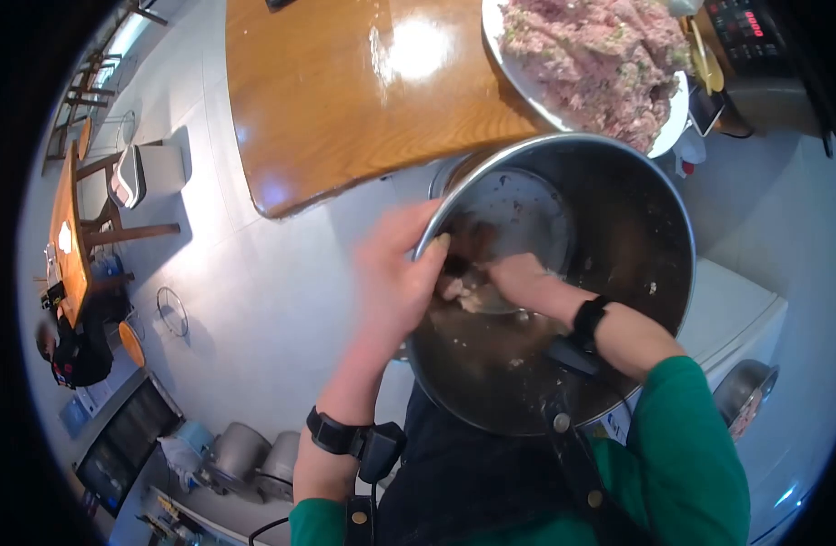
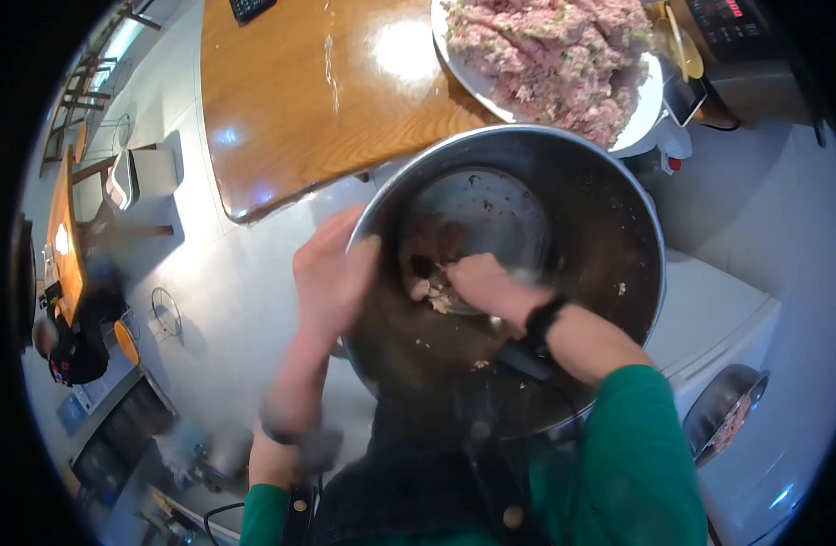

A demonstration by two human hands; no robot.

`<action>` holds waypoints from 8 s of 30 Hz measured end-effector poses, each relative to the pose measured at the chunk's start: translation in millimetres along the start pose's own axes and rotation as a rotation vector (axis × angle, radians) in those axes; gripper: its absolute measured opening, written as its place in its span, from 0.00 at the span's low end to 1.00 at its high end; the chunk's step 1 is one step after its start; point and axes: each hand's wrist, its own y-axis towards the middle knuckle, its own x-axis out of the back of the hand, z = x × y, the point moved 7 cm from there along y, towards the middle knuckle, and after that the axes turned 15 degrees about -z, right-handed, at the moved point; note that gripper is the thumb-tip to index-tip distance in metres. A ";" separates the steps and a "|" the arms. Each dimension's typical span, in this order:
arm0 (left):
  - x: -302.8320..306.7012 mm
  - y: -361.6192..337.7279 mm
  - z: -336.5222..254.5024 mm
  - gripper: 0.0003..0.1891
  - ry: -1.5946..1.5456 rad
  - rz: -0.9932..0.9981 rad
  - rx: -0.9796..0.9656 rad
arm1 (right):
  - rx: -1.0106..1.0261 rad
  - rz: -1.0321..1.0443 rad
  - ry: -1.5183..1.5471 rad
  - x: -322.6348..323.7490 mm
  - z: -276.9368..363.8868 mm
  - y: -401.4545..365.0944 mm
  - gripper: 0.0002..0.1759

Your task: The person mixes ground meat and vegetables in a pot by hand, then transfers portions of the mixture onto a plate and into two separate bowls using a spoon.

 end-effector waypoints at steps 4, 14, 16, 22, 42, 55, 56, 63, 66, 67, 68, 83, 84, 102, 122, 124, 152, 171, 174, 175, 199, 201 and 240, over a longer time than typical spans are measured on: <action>-3.0 -6.5 1.4 0.14 0.048 0.012 -0.021 | -0.035 0.158 -0.176 65.1 -2.2 -17.8 0.09; -9.5 -6.8 5.9 0.15 -0.047 0.011 0.034 | -0.029 0.182 -0.161 29.0 -10.4 -20.0 0.12; -9.5 -6.4 4.1 0.15 -0.045 0.006 0.034 | -0.036 0.186 -0.309 48.5 -46.2 -38.8 0.11; -8.0 -7.8 7.4 0.14 -0.004 -0.019 0.016 | -0.016 0.176 -0.227 -51.5 -16.7 -53.0 0.10; -12.0 -8.1 11.1 0.15 -0.061 -0.007 0.039 | -0.070 0.094 -0.187 70.6 -6.1 -30.1 0.14; -9.3 -9.2 -6.0 0.15 0.072 -0.004 -0.107 | -0.140 0.027 -0.250 65.3 -60.4 0.2 0.08; -8.2 -8.6 -4.3 0.15 0.091 -0.010 -0.124 | -0.120 0.047 -0.203 48.2 -54.1 6.4 0.08; -5.2 -10.1 -7.9 0.14 0.132 -0.036 -0.158 | -0.106 -0.199 -0.090 29.9 -33.7 1.3 0.07; -7.6 -14.5 -4.3 0.15 0.078 -0.035 -0.074 | -0.235 0.006 -0.265 42.4 -94.0 -27.2 0.12; -7.3 -13.9 -5.9 0.14 0.068 -0.033 -0.072 | -0.242 0.038 -0.240 43.8 -98.8 -34.0 0.12; -6.1 -13.7 -5.8 0.14 0.061 -0.035 -0.065 | -0.244 0.073 -0.214 39.8 -100.1 -37.5 0.12; -7.1 -14.8 5.8 0.17 0.197 -0.002 0.068 | -0.432 -0.049 0.343 -45.7 -32.6 -4.6 0.15; -8.4 -16.3 5.7 0.17 0.198 0.004 0.067 | -0.428 -0.069 0.392 -40.0 -30.3 -8.4 0.15; -12.7 -16.7 7.6 0.16 -0.001 0.127 0.059 | -0.537 0.089 0.985 72.6 36.1 -107.6 0.25; -6.5 -7.0 34.2 0.17 0.065 0.030 -0.184 | -0.597 -0.581 1.184 154.5 64.8 -192.8 0.20; -10.6 -6.5 28.6 0.16 0.046 0.117 -0.207 | -0.546 -0.581 1.215 148.8 64.1 -191.2 0.17; -11.4 8.1 44.8 0.17 -0.113 0.173 -0.083 | -1.507 -1.337 -0.219 196.2 1.4 -660.9 0.23; -7.1 12.2 45.9 0.17 -0.058 0.159 -0.090 | -1.463 -0.742 -0.772 236.3 35.7 -677.8 0.16; -5.3 10.4 46.4 0.17 -0.058 0.170 -0.091 | -1.375 -0.580 -0.695 209.5 27.1 -646.2 0.18; -7.4 10.1 44.3 0.18 -0.085 0.189 -0.090 | -1.322 -0.525 -0.652 196.9 18.0 -636.0 0.18; -10.3 2.9 35.7 0.17 -0.082 0.196 -0.099 | -1.591 -0.790 -0.568 185.0 -29.0 -671.2 0.17; -14.4 0.9 46.5 0.14 -0.134 0.181 0.068 | -1.696 -1.129 -0.270 161.4 -44.0 -719.0 0.19; -12.0 -8.2 4.3 0.15 0.182 0.079 0.066 | -0.177 -0.280 0.173 -36.9 -28.1 0.2 0.09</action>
